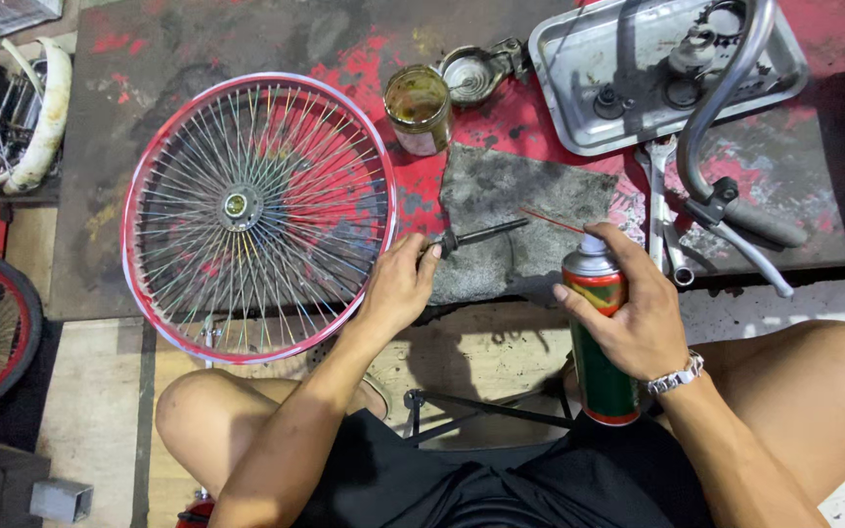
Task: The person applies grease to the center of a motorcycle wheel hub with their finger, then cleans a metal bolt by spraying it with a liquid and wiping it with a cloth.
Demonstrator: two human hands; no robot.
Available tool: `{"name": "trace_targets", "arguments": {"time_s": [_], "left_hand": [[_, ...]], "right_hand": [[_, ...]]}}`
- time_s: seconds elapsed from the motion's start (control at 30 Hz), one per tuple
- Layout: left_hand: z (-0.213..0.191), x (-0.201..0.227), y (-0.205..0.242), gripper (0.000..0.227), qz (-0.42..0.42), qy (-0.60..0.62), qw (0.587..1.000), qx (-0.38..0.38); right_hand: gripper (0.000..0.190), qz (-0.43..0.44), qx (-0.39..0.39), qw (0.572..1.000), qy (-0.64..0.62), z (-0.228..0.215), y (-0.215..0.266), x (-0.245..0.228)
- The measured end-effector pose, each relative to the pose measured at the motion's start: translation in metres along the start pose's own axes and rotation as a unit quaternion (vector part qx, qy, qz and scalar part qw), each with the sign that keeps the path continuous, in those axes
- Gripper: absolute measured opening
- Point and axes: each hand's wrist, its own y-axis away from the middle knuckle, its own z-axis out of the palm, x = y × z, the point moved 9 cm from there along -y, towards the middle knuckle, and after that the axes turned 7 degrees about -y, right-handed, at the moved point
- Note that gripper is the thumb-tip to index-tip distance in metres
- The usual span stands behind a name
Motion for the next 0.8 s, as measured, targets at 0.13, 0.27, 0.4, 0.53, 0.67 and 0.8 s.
{"name": "trace_targets", "arguments": {"time_s": [0.13, 0.27, 0.4, 0.53, 0.67, 0.8], "left_hand": [[-0.002, 0.003, -0.002, 0.022, 0.015, 0.021, 1.000, 0.008], [-0.004, 0.001, -0.003, 0.021, -0.007, 0.047, 0.999, 0.013], [-0.001, -0.006, -0.003, 0.018, -0.041, 0.095, 0.995, 0.012], [0.008, -0.019, -0.004, 0.021, -0.098, 0.183, 0.978, -0.012], [0.011, -0.021, -0.005, 0.021, -0.099, 0.199, 0.975, -0.023], [0.008, -0.019, -0.004, 0.021, -0.093, 0.199, 0.975, -0.016]], "right_hand": [[0.071, -0.006, -0.027, 1.000, -0.014, 0.008, 0.005, -0.013], [0.070, -0.023, -0.052, 0.998, -0.027, 0.020, 0.009, -0.028], [0.066, -0.049, -0.060, 0.996, -0.044, 0.025, 0.009, -0.040], [0.066, -0.050, -0.068, 0.995, -0.050, 0.028, 0.008, -0.046], [0.067, -0.058, -0.075, 0.995, -0.044, 0.030, 0.009, -0.050], [0.066, -0.067, -0.081, 0.994, -0.039, 0.032, 0.010, -0.055]]}}
